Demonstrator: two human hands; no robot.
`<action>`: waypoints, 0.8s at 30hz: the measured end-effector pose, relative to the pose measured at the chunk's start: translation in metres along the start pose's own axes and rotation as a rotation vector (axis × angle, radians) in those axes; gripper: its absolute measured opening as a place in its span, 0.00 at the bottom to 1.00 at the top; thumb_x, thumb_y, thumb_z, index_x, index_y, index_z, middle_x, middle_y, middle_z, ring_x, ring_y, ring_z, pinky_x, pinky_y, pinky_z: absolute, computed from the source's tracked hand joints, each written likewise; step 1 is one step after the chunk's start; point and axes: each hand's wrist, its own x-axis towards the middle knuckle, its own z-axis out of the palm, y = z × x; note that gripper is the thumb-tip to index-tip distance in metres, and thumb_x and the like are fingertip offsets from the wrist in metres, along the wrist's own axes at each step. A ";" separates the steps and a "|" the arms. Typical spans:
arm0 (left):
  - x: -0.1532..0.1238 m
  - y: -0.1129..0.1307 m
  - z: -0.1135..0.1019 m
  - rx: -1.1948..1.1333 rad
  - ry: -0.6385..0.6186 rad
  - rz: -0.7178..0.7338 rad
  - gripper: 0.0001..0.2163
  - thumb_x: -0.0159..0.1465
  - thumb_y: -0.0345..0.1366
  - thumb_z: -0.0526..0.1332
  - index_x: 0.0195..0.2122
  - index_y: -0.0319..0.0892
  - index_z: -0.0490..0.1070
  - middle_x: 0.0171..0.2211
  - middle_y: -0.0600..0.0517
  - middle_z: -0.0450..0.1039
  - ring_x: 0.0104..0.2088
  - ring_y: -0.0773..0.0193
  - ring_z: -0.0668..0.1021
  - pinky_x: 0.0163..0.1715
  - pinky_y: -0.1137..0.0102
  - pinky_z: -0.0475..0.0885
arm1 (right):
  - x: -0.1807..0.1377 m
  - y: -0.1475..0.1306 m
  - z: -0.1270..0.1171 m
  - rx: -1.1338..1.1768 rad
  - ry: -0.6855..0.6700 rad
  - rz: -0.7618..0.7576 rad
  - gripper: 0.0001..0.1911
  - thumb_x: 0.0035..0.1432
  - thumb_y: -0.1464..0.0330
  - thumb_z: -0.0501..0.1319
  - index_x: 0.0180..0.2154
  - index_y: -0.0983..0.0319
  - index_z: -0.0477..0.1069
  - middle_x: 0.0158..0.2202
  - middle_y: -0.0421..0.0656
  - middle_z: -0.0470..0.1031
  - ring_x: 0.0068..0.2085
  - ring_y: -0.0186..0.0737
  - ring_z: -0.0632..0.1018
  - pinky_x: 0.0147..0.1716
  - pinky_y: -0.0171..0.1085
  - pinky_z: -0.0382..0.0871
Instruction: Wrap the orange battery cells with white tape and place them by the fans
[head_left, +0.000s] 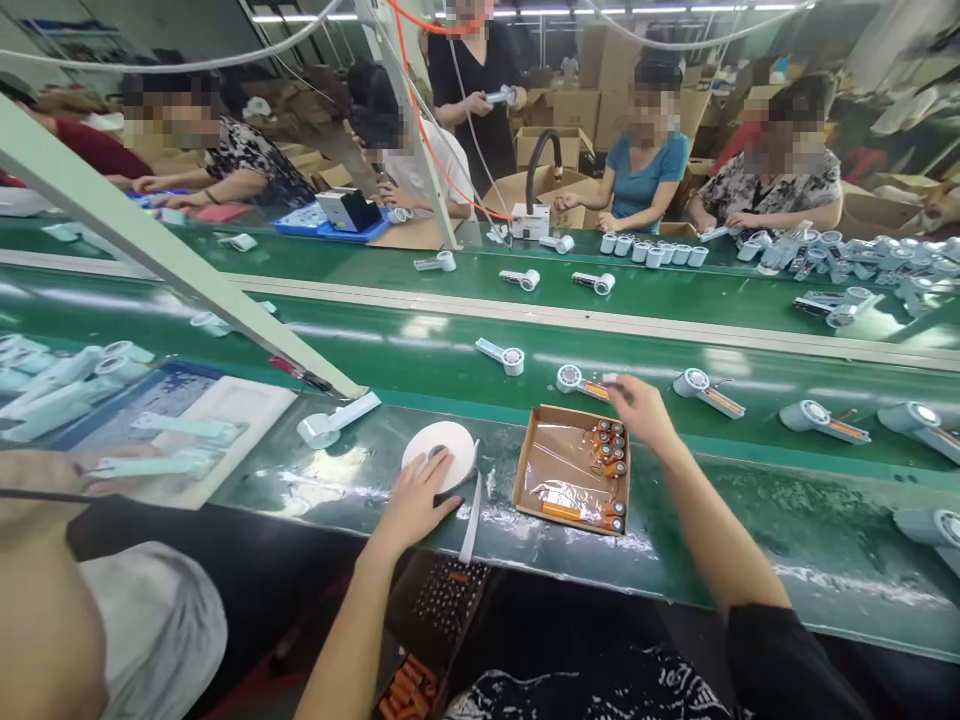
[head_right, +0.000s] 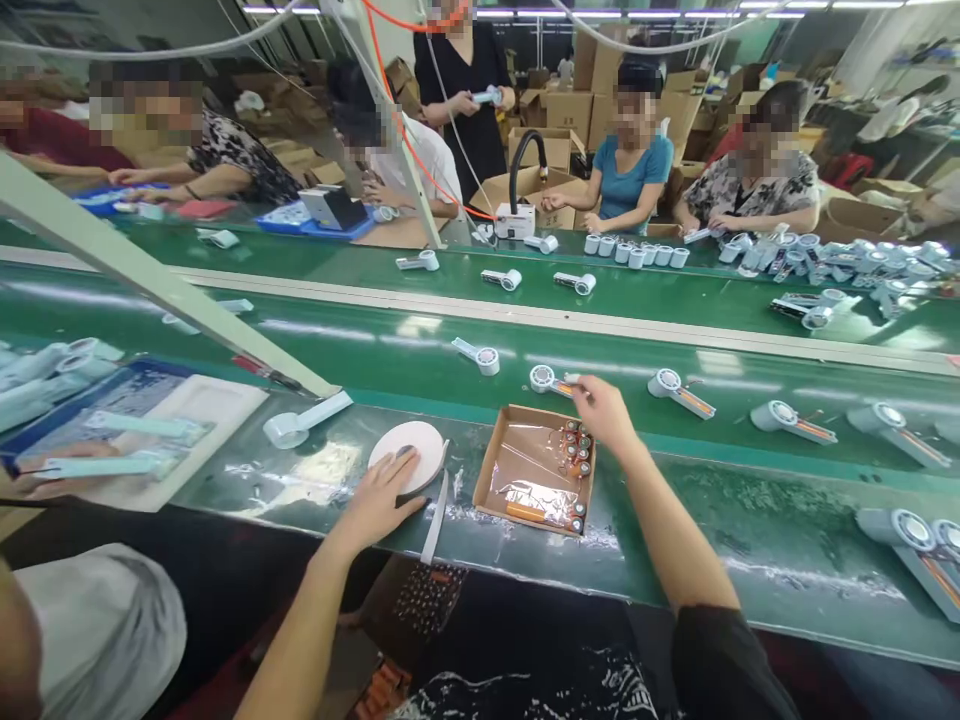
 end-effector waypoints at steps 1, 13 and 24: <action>-0.005 -0.008 0.003 0.044 -0.014 -0.032 0.29 0.68 0.43 0.60 0.71 0.47 0.66 0.72 0.44 0.63 0.73 0.34 0.60 0.68 0.38 0.59 | -0.019 -0.011 0.004 0.157 0.019 0.000 0.17 0.72 0.64 0.55 0.51 0.62 0.79 0.48 0.49 0.83 0.44 0.45 0.83 0.45 0.41 0.78; -0.033 0.097 -0.043 -0.107 0.688 0.415 0.22 0.67 0.26 0.66 0.61 0.48 0.72 0.54 0.45 0.78 0.68 0.42 0.68 0.68 0.40 0.66 | -0.151 -0.140 0.088 0.940 -0.798 0.061 0.18 0.68 0.54 0.66 0.47 0.63 0.80 0.39 0.45 0.84 0.29 0.34 0.80 0.32 0.33 0.74; -0.042 0.072 -0.014 -0.752 0.585 -0.211 0.26 0.58 0.48 0.75 0.56 0.47 0.74 0.55 0.43 0.71 0.59 0.47 0.75 0.47 0.60 0.84 | -0.076 -0.113 0.034 -0.378 -0.761 -0.036 0.17 0.73 0.58 0.59 0.50 0.63 0.78 0.47 0.54 0.84 0.48 0.55 0.85 0.43 0.43 0.77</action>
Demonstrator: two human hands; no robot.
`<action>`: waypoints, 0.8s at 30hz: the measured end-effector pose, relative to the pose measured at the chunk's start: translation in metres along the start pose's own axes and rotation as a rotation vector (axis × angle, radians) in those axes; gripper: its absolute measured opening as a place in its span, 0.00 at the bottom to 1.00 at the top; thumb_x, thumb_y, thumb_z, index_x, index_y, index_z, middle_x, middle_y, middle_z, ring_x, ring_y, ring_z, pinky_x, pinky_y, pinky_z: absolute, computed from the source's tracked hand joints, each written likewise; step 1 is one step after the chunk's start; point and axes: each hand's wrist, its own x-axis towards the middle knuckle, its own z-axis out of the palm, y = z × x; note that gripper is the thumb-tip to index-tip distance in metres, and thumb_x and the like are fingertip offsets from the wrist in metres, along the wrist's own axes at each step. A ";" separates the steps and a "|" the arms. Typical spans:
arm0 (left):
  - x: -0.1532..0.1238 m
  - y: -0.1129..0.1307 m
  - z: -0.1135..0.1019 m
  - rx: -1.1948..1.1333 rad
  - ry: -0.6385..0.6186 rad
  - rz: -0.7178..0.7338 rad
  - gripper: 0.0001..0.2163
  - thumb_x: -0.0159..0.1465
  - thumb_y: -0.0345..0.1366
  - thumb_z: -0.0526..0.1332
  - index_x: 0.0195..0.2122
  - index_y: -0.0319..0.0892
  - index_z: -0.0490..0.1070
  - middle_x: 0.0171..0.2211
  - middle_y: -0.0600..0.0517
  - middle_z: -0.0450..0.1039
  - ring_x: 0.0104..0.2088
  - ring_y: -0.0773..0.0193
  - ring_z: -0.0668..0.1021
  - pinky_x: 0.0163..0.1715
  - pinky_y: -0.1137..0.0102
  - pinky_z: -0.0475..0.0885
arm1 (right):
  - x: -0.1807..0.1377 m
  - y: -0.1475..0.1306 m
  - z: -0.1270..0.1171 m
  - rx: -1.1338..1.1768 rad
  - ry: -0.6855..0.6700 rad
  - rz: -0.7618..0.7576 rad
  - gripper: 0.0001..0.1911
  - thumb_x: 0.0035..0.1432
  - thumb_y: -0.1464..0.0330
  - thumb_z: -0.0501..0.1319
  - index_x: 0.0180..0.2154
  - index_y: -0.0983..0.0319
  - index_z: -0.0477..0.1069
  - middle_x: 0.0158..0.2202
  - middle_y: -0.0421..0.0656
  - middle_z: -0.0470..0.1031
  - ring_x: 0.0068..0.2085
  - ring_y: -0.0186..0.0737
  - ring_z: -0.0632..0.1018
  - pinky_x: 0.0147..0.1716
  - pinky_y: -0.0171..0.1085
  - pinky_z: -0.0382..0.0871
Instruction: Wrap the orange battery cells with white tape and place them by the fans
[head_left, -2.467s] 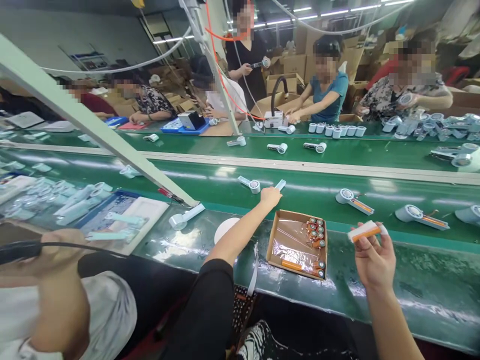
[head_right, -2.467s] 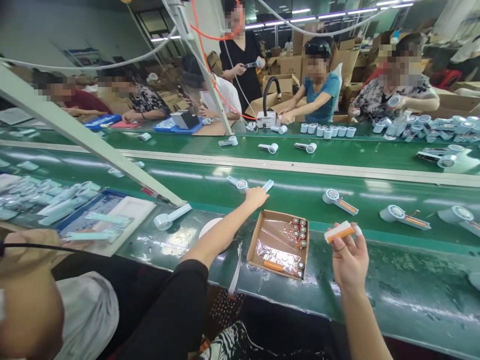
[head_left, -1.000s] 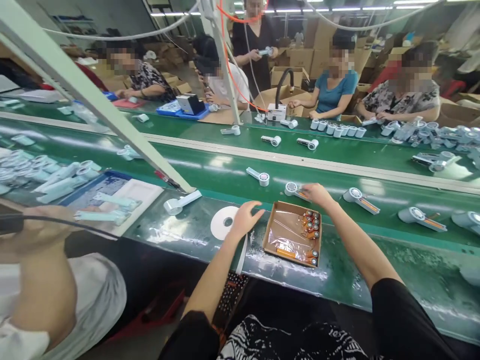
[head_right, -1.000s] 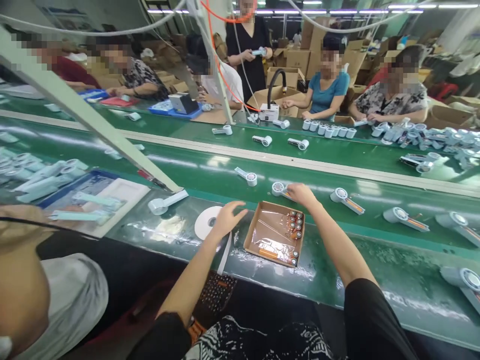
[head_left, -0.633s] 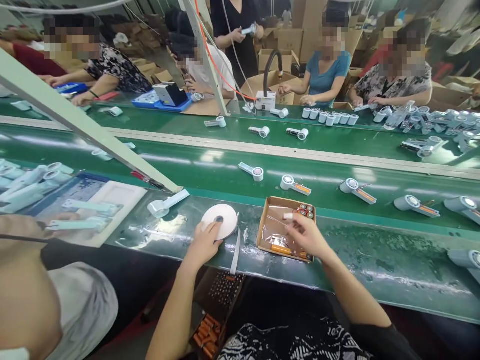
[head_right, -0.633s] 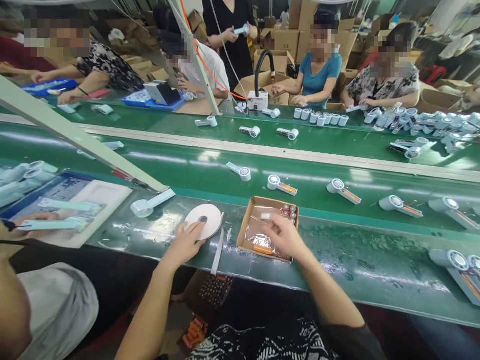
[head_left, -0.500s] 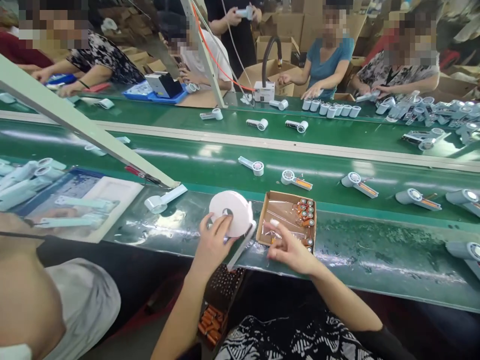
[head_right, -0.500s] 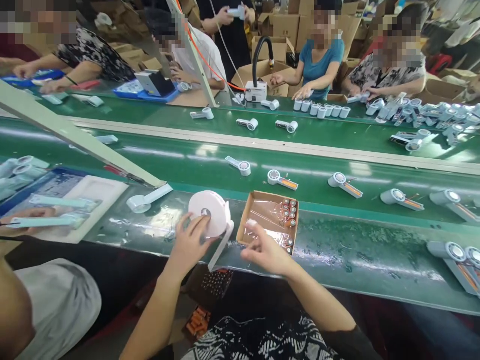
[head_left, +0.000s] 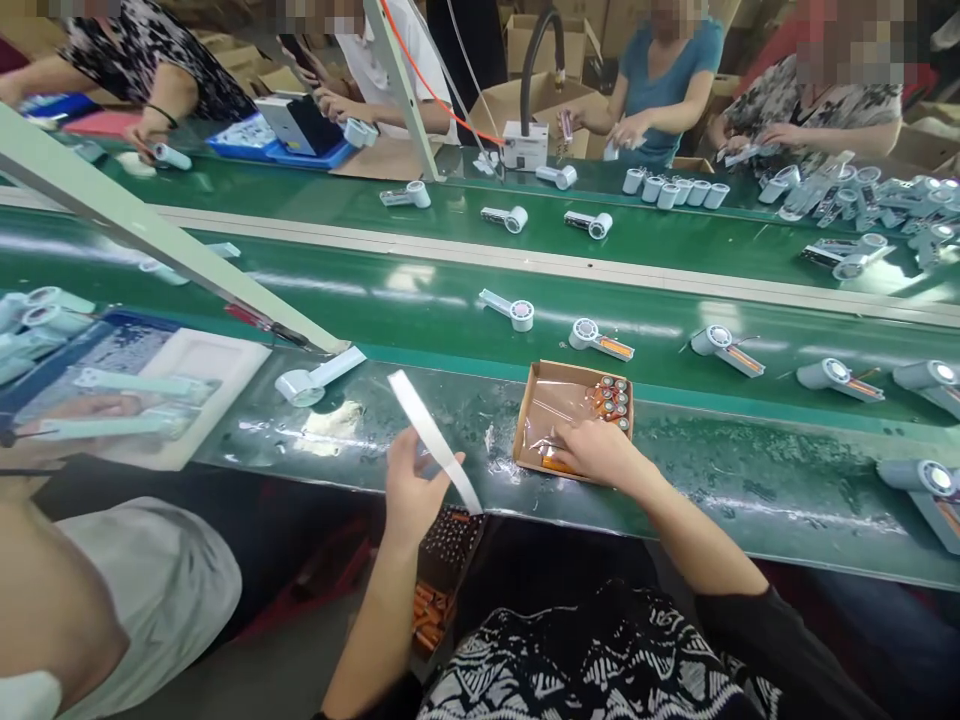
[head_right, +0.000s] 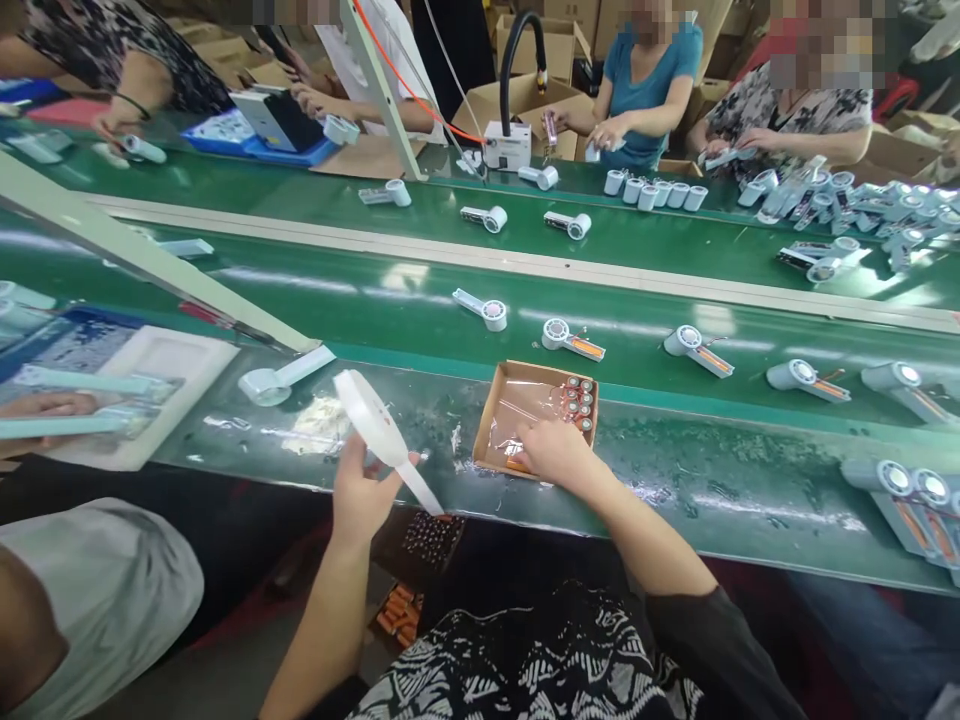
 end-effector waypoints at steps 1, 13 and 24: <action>-0.005 0.001 0.004 0.002 -0.039 0.011 0.26 0.59 0.48 0.74 0.56 0.47 0.74 0.55 0.43 0.71 0.59 0.46 0.75 0.47 0.60 0.84 | 0.006 0.005 -0.003 -0.067 -0.050 0.007 0.17 0.71 0.58 0.61 0.51 0.63 0.78 0.48 0.56 0.83 0.49 0.57 0.85 0.44 0.44 0.77; -0.018 -0.001 0.027 0.387 -0.130 0.481 0.26 0.62 0.27 0.65 0.62 0.45 0.68 0.55 0.41 0.72 0.61 0.43 0.70 0.60 0.45 0.73 | 0.035 0.019 0.015 -0.138 -0.080 -0.121 0.17 0.61 0.69 0.66 0.52 0.63 0.79 0.54 0.57 0.79 0.56 0.60 0.81 0.50 0.46 0.76; -0.023 0.038 0.019 0.570 -0.015 0.733 0.25 0.64 0.21 0.62 0.62 0.43 0.74 0.50 0.44 0.78 0.53 0.48 0.71 0.55 0.56 0.66 | -0.007 0.016 -0.014 0.859 0.460 -0.266 0.15 0.62 0.55 0.70 0.33 0.61 0.77 0.30 0.40 0.79 0.31 0.37 0.77 0.36 0.36 0.72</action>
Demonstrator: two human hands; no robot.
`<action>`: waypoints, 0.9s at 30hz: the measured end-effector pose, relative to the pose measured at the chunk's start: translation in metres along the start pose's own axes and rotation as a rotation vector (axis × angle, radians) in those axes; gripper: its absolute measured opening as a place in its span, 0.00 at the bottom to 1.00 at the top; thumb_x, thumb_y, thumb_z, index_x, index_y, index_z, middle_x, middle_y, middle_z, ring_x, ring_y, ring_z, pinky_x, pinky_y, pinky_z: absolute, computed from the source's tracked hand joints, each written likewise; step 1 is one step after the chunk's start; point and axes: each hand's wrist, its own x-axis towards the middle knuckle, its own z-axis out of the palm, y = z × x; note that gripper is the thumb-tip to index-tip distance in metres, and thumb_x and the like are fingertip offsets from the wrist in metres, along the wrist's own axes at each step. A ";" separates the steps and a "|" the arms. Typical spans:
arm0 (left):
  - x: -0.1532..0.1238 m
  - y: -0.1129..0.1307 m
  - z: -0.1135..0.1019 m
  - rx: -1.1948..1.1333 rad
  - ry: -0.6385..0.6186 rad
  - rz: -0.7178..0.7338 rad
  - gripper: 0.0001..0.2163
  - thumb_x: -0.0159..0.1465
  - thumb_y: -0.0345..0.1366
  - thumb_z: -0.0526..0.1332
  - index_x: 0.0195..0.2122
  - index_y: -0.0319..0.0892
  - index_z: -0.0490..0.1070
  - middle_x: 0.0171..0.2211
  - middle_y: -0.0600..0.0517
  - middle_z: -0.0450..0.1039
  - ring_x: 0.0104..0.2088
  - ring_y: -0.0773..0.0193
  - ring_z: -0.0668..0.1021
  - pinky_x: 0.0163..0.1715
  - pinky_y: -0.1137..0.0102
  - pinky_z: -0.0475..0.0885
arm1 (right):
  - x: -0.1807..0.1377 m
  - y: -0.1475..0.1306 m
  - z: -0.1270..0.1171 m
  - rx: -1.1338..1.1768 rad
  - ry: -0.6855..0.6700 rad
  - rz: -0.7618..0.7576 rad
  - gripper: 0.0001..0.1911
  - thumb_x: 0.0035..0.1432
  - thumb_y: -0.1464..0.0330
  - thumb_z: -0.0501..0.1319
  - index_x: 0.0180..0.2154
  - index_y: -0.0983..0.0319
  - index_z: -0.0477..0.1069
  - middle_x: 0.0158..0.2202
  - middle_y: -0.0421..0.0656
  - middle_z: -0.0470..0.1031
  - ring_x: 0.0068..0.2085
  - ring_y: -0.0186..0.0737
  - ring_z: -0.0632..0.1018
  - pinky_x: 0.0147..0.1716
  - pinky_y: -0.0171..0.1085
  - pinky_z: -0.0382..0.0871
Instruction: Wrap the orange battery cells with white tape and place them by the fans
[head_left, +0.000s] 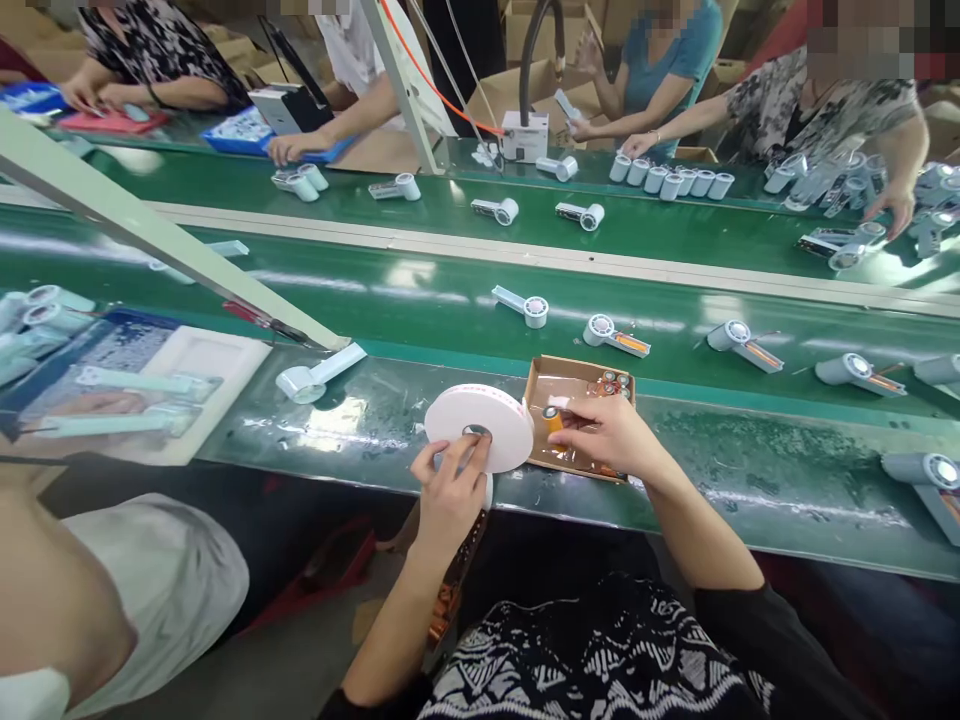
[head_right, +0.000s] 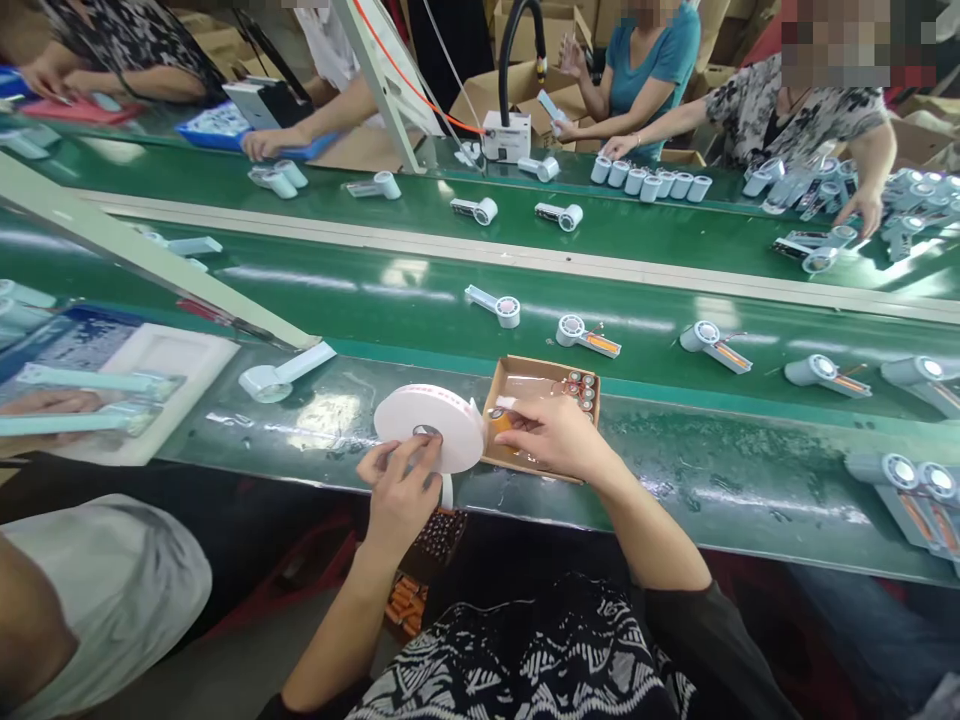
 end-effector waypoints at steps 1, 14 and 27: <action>0.001 0.001 -0.001 0.000 -0.004 0.017 0.26 0.64 0.20 0.62 0.62 0.44 0.74 0.50 0.44 0.79 0.53 0.49 0.71 0.55 0.56 0.66 | 0.001 -0.005 0.001 -0.036 0.013 -0.017 0.18 0.62 0.55 0.70 0.29 0.61 0.75 0.26 0.39 0.76 0.29 0.35 0.74 0.34 0.35 0.70; 0.007 0.037 0.015 0.131 0.078 -0.072 0.25 0.66 0.47 0.69 0.62 0.45 0.75 0.44 0.40 0.76 0.48 0.45 0.68 0.55 0.48 0.62 | -0.001 0.005 0.068 0.758 0.710 0.156 0.32 0.51 0.51 0.76 0.53 0.58 0.75 0.47 0.47 0.83 0.47 0.46 0.83 0.49 0.45 0.81; -0.042 -0.057 0.020 0.031 -0.389 -0.625 0.29 0.60 0.47 0.71 0.62 0.45 0.74 0.52 0.38 0.74 0.54 0.36 0.72 0.54 0.42 0.68 | -0.021 0.035 -0.092 0.681 1.176 -0.278 0.32 0.49 0.65 0.78 0.54 0.51 0.72 0.48 0.39 0.80 0.49 0.36 0.83 0.49 0.36 0.80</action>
